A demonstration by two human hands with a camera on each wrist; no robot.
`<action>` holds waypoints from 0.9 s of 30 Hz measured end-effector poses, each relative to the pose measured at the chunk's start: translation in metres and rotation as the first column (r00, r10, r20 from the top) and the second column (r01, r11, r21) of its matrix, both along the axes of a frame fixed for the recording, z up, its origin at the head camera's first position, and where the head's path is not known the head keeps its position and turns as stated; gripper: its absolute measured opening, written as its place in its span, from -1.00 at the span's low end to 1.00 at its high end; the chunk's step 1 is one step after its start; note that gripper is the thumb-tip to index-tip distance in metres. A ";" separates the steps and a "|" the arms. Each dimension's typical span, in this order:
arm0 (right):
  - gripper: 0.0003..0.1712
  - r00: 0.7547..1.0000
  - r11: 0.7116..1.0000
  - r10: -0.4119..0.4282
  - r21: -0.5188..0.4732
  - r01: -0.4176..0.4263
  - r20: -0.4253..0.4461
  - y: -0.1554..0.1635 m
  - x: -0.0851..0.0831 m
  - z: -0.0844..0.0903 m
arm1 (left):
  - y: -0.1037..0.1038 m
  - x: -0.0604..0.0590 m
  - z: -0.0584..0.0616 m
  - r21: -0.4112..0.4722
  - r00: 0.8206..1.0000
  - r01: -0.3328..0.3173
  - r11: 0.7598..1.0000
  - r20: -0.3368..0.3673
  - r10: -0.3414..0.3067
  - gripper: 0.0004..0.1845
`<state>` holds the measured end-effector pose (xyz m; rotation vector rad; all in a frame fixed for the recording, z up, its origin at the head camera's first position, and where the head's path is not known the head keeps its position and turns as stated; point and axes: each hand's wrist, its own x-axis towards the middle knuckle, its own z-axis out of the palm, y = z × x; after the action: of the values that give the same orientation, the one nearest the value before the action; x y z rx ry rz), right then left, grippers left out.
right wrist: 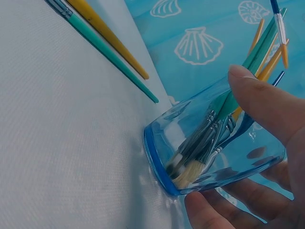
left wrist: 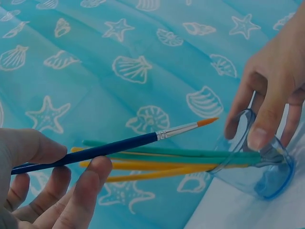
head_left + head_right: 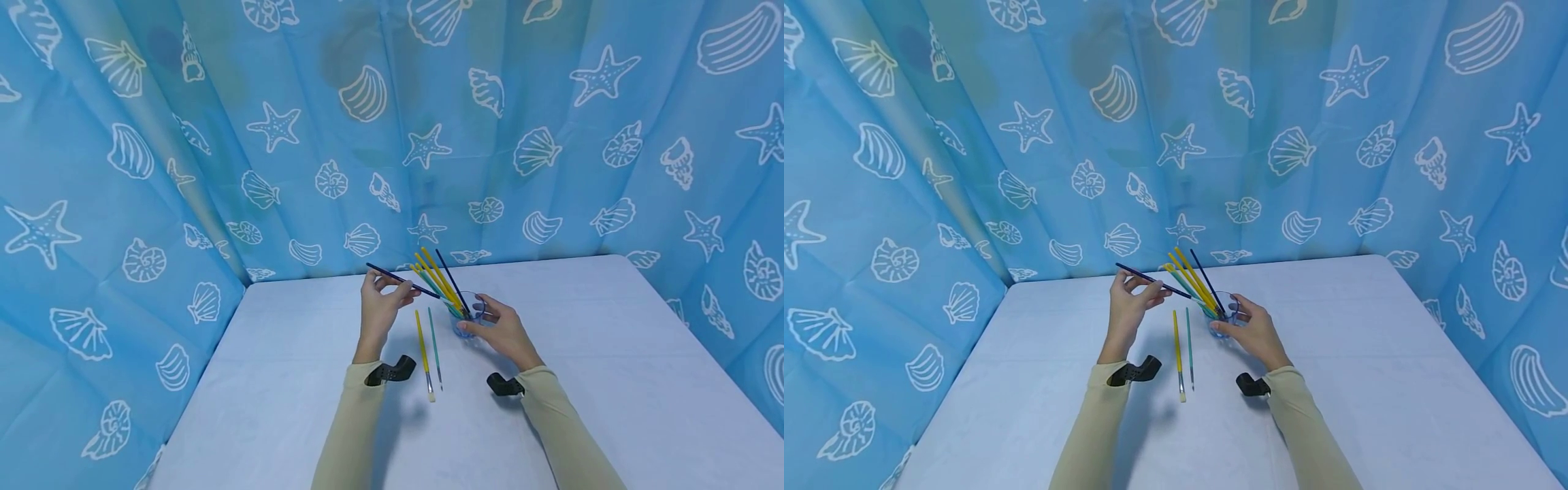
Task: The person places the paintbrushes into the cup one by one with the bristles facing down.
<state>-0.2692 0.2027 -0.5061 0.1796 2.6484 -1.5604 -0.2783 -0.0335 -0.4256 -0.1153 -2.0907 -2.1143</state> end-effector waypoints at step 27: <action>0.07 0.999 1.000 0.020 -0.002 -0.020 -0.035 0.002 0.000 -0.002 | 0.033 0.000 -0.003 -0.188 0.989 0.063 0.980 -0.122 -0.087 -0.66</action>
<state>-0.2688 0.2050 -0.5081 0.1267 2.6655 -1.5750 -0.2784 -0.0001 -0.4289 -0.3511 -2.2314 -1.8918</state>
